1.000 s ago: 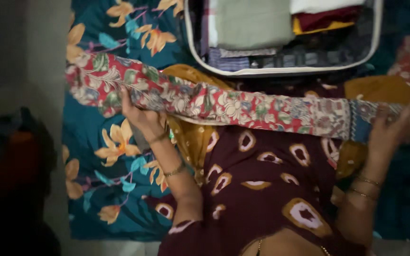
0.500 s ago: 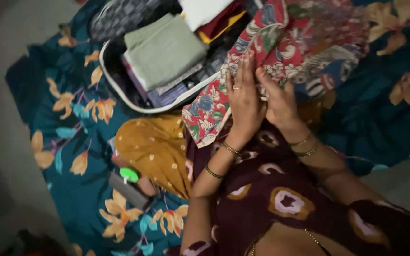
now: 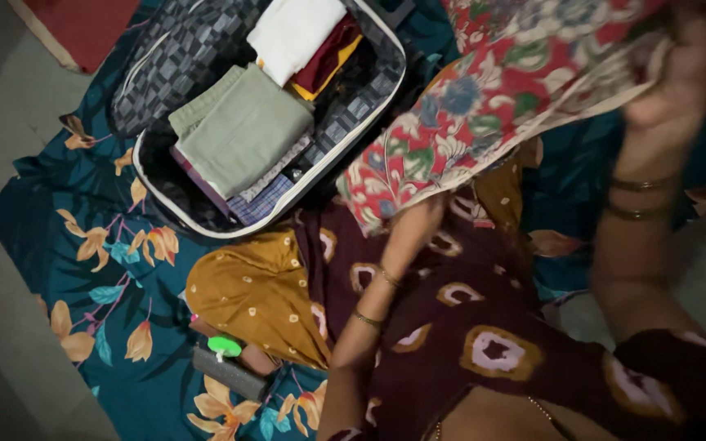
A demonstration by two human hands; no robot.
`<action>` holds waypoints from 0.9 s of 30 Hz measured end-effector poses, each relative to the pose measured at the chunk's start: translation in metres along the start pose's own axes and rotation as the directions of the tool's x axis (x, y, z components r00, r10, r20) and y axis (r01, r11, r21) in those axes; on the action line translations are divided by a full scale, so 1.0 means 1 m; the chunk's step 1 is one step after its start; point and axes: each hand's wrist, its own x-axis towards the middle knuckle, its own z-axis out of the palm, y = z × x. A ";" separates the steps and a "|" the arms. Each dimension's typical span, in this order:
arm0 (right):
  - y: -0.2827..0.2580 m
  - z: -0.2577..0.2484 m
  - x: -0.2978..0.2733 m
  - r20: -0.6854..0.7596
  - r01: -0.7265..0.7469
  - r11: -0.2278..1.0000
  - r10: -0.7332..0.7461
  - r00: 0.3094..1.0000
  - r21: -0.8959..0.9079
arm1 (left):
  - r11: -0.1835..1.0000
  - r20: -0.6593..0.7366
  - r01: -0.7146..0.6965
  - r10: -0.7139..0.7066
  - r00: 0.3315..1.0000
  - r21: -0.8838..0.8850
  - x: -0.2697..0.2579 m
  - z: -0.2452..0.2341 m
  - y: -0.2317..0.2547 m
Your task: The person folds various garments and places them into an open suitcase. They handle a yellow cloth, a maroon garment, a white cloth, and a patterned fabric, arranging each neatly inside the suitcase.
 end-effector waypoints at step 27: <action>0.086 0.050 -0.061 -0.151 -0.324 0.901 0.377 0.914 0.289 | 0.997 -0.681 0.001 0.050 0.731 0.073 -0.133 -0.060 -0.119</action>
